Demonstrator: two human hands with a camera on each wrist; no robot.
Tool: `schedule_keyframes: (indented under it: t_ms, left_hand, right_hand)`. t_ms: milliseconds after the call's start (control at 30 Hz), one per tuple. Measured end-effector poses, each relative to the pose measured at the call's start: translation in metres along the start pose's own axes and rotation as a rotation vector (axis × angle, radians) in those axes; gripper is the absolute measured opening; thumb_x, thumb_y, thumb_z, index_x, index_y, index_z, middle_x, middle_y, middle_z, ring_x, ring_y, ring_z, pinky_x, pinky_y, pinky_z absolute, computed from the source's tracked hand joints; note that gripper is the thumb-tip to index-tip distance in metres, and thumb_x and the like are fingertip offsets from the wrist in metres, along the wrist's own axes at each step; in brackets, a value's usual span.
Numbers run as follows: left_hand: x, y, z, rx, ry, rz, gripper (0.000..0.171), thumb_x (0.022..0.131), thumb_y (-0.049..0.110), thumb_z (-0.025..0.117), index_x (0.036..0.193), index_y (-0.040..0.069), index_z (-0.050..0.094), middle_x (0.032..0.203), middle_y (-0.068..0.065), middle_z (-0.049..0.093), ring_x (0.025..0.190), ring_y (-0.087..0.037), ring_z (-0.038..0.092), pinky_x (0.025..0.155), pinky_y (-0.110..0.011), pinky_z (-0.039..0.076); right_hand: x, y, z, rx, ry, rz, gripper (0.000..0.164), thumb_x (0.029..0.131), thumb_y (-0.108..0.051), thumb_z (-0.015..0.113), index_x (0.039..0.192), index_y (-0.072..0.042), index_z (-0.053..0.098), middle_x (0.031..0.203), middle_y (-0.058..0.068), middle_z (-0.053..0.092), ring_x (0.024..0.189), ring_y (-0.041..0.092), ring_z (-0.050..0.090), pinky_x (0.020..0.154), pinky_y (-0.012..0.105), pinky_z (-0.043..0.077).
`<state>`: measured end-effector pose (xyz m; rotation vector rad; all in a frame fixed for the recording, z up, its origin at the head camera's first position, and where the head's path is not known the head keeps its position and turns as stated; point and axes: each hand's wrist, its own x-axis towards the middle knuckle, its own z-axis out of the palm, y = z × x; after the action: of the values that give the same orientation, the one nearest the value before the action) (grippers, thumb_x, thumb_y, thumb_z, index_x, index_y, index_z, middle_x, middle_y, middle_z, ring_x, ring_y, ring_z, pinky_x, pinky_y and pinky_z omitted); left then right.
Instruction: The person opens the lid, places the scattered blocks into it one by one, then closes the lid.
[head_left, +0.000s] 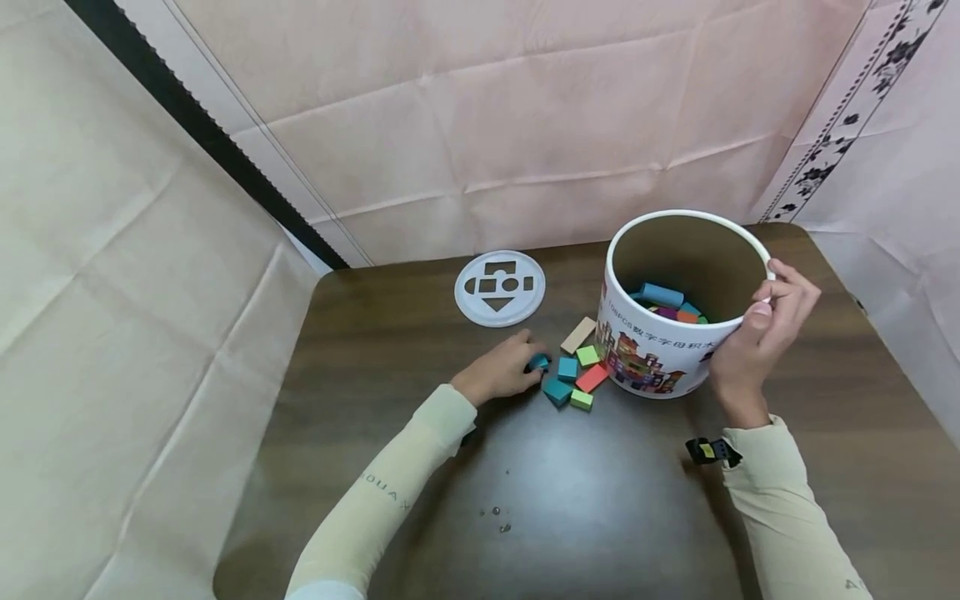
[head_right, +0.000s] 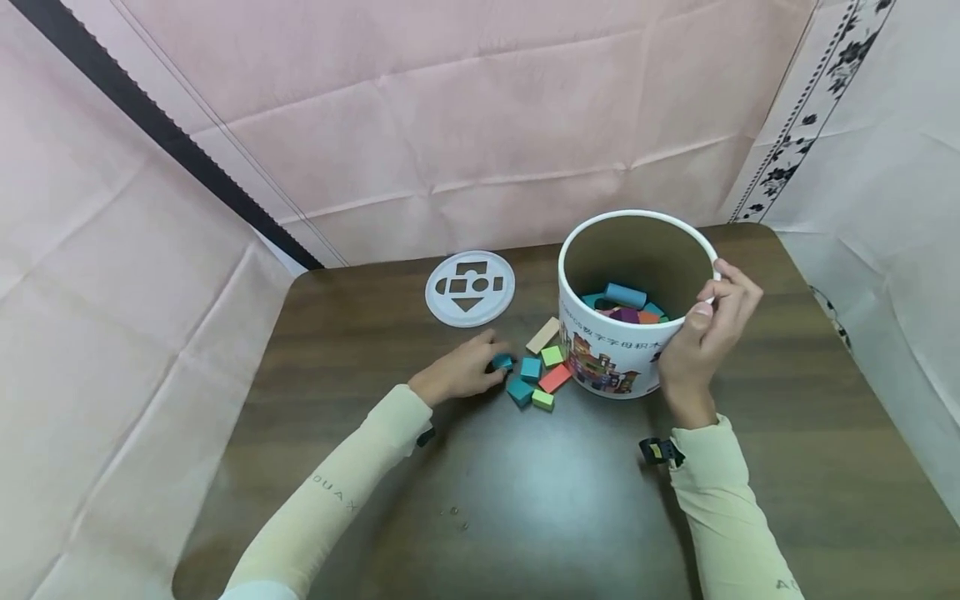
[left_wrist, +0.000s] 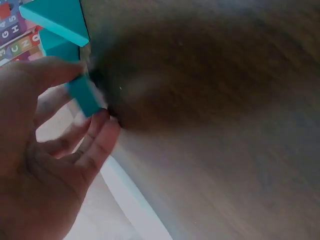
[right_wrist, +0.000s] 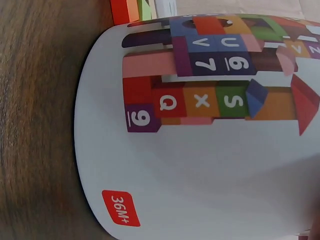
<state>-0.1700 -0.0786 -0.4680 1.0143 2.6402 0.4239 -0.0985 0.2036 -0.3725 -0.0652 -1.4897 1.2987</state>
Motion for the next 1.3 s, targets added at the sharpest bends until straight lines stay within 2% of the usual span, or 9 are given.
schedule_keyframes:
  t_ms: [133,300,333,567,767,867,1000,1133,1300]
  left_hand:
    - [-0.007,-0.004,-0.004,-0.105,0.097,0.011,0.035,0.095,0.02,0.057,0.129,0.011,0.062,0.119,0.0,0.046,0.096,-0.009,0.05,0.079,-0.022,0.047]
    - [-0.004,0.003,-0.024,-0.138,0.207,0.12,0.034,0.096,0.011,0.055,0.129,0.005,0.06,0.127,-0.002,0.054,0.109,-0.008,0.05,0.092,-0.022,0.045]
    - [-0.004,0.005,-0.027,-0.143,0.224,0.136,0.036,0.097,0.011,0.054,0.132,0.005,0.058,0.129,-0.004,0.055,0.11,-0.008,0.05,0.093,-0.022,0.045]
    - [-0.004,0.031,-0.062,-0.226,0.327,0.241,0.033,0.098,0.031,0.054,0.124,0.01,0.06,0.114,0.002,0.062,0.096,-0.003,0.054,0.084,-0.017,0.046]
    - [-0.005,0.063,-0.099,-0.28,0.393,0.374,0.034,0.094,0.044,0.056,0.112,0.016,0.066,0.096,0.011,0.061,0.082,0.001,0.051,0.073,-0.016,0.046]
    - [0.0,0.084,-0.119,-0.308,0.371,0.398,0.033,0.095,0.038,0.056,0.117,0.014,0.064,0.103,0.008,0.062,0.086,0.0,0.053,0.078,-0.015,0.046]
    - [0.012,0.111,-0.14,-0.235,0.299,0.427,0.034,0.098,0.026,0.053,0.129,0.011,0.057,0.122,0.005,0.056,0.105,0.001,0.05,0.092,-0.012,0.04]
    - [0.029,0.131,-0.149,-0.089,0.205,0.456,0.037,0.1,0.026,0.049,0.135,0.013,0.055,0.127,0.003,0.049,0.111,0.0,0.046,0.094,-0.009,0.035]
    - [0.058,0.144,-0.151,0.021,0.079,0.425,0.037,0.098,0.028,0.055,0.132,0.016,0.059,0.125,0.005,0.057,0.11,-0.001,0.05,0.094,-0.01,0.035]
  right_hand:
    - [-0.005,0.001,0.001,0.01,0.004,0.0,0.068,0.082,-0.077,0.048,0.081,-0.009,0.049,0.12,0.006,0.049,0.121,0.027,0.043,0.102,0.037,0.031]
    - [-0.001,0.003,0.001,0.024,0.01,-0.01,0.095,0.078,-0.08,0.049,0.084,0.015,0.041,0.119,0.006,0.049,0.12,0.028,0.044,0.102,0.037,0.031]
    - [-0.001,0.002,0.0,0.022,0.007,-0.011,0.094,0.079,-0.08,0.049,0.084,0.014,0.041,0.119,0.006,0.049,0.12,0.028,0.044,0.102,0.037,0.031]
    - [0.001,0.002,-0.001,-0.017,-0.008,-0.019,0.077,0.081,-0.078,0.046,0.08,0.0,0.047,0.121,0.004,0.049,0.12,0.026,0.043,0.102,0.036,0.031]
    - [0.001,0.006,0.0,-0.014,-0.002,-0.026,0.087,0.081,-0.079,0.046,0.081,0.008,0.044,0.12,0.004,0.05,0.119,0.026,0.043,0.103,0.037,0.031]
    - [0.001,0.008,-0.001,-0.026,-0.009,-0.032,0.089,0.081,-0.08,0.045,0.082,0.009,0.043,0.121,0.004,0.05,0.119,0.026,0.043,0.103,0.037,0.03]
    - [0.002,0.011,-0.002,-0.037,-0.026,-0.038,0.085,0.082,-0.078,0.045,0.081,0.007,0.044,0.122,0.005,0.05,0.12,0.026,0.043,0.104,0.037,0.03]
    - [0.002,0.017,-0.005,-0.042,-0.036,-0.043,0.081,0.084,-0.076,0.045,0.081,0.005,0.044,0.123,0.005,0.049,0.12,0.026,0.043,0.104,0.037,0.03]
    - [0.002,0.033,-0.009,-0.064,-0.044,-0.052,0.082,0.086,-0.074,0.043,0.083,0.009,0.043,0.124,0.004,0.049,0.12,0.025,0.043,0.104,0.037,0.031]
